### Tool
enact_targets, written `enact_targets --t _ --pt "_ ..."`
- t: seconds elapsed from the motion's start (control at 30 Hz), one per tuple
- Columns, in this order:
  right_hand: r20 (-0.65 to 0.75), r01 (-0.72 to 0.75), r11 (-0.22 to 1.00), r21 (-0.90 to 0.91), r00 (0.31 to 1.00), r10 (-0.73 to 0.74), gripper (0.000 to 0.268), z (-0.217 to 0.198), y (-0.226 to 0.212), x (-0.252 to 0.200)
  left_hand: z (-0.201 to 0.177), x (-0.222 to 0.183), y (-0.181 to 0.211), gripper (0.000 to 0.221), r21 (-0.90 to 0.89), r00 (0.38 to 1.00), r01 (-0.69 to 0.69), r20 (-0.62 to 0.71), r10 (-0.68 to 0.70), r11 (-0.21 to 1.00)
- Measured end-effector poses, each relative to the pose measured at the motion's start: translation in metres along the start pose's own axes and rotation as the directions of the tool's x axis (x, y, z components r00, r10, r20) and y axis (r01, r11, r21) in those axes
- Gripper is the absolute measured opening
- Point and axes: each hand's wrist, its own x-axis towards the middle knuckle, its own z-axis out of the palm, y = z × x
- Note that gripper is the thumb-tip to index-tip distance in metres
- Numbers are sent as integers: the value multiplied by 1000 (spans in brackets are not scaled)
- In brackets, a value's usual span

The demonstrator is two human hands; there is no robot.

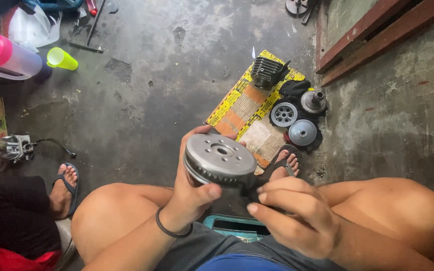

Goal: Inspecting a motorcycle clutch assembly by rotating the bell and examining the internal shoes and springs for wear.

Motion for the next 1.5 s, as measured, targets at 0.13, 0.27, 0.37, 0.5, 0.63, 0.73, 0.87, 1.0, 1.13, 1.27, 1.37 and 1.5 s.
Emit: enact_targets --t 0.13,0.27,0.37,0.5,0.63,0.73,0.87,1.0,1.13,1.27,1.37,1.5 --pt "10 0 994 111 1000 -2 22 9 7 11 -7 2 -6 96 98 999 -12 -51 17 995" --pt "18 38 997 -62 999 -37 12 10 10 23 -7 7 -9 93 91 994 -90 -46 95 992" --pt "-13 60 991 -117 998 -62 17 11 8 22 4 7 -1 93 164 986 -129 -86 145 978" --pt "-122 71 982 -172 988 -93 18 10 5 15 19 8 7 95 278 959 -279 23 284 919" --pt "-175 50 973 -225 980 -91 15 -1 -5 15 38 -1 17 96 332 954 -298 97 282 895" --pt "-243 13 980 -199 968 -62 15 -8 -8 16 52 -10 21 87 314 960 -280 107 259 907" --pt "-319 -1 977 -215 945 -69 11 -35 -11 30 69 -13 27 69 432 944 -329 176 279 840" --pt "-434 -118 985 -126 899 53 12 -38 5 38 50 14 17 72 617 903 -419 210 374 666" --pt "-338 -181 976 -122 932 131 16 -43 22 46 46 44 19 73 794 891 -412 247 382 446" --pt "-303 -304 945 -120 918 257 18 -39 54 36 41 70 1 63 698 914 -397 238 329 596" --pt "-297 -339 934 -114 909 293 17 -37 69 27 43 83 -5 62 747 914 -391 249 319 538" --pt "-327 -329 935 -133 905 272 16 -39 81 19 47 96 -9 67 781 876 -468 348 335 413"
